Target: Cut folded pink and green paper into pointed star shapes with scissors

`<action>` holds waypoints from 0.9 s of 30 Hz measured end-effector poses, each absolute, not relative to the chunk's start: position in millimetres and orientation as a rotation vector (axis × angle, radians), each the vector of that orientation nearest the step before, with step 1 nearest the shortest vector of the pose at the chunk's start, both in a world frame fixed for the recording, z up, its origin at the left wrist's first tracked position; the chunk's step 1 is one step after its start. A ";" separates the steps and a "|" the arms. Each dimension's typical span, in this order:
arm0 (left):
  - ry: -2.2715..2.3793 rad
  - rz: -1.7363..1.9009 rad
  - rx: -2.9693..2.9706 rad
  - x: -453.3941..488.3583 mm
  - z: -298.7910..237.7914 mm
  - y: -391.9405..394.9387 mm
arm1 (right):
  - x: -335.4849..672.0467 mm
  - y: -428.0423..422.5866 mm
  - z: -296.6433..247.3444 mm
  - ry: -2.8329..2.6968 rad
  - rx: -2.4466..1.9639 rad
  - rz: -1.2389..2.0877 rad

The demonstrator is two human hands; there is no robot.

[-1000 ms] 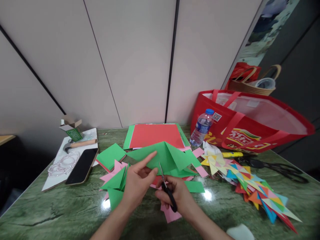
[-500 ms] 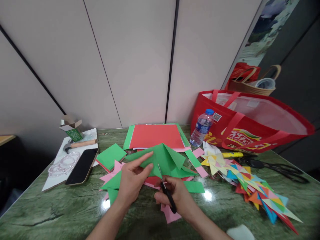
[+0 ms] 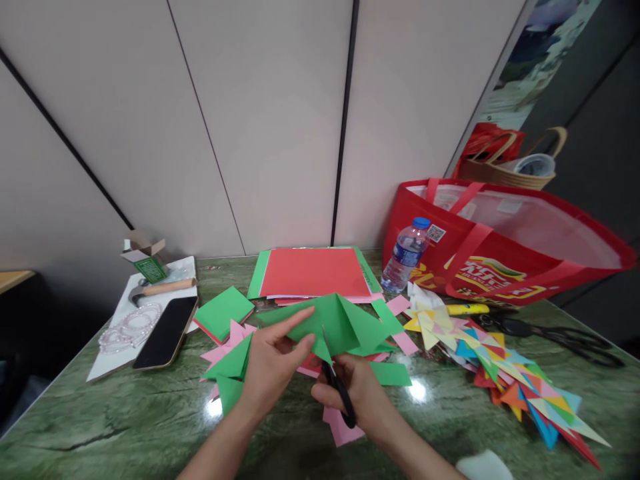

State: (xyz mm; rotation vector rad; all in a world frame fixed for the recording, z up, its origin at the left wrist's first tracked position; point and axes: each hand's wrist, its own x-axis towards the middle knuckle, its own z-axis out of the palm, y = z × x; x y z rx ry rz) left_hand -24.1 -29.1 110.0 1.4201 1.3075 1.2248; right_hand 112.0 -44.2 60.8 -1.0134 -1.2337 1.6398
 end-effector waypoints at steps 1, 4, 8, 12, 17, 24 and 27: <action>1.313 1.227 1.426 -24.4 109.6 -29.1 | 112.0 -44.3 60.4 -1.237 -1.018 1.640; 1.318 1.226 1.442 -25.3 107.7 -29.4 | 112.2 -44.7 59.3 -1.250 -1.051 1.640; 1.336 1.215 1.466 -26.1 105.6 -29.1 | 112.7 -45.1 58.6 -1.244 -1.071 1.636; 1.341 1.211 1.490 -26.6 104.4 -28.3 | 112.9 -44.8 58.6 -1.248 -1.056 1.657; 1.344 1.215 1.493 -26.1 105.3 -28.8 | 112.4 -44.5 61.8 -1.230 -1.109 1.679; 1.354 1.193 1.495 -24.7 108.4 -30.1 | 111.2 -45.4 63.7 -1.226 -1.134 1.653; 1.366 1.153 1.492 -22.3 110.9 -31.3 | 111.7 -44.7 65.3 -1.199 -1.159 1.619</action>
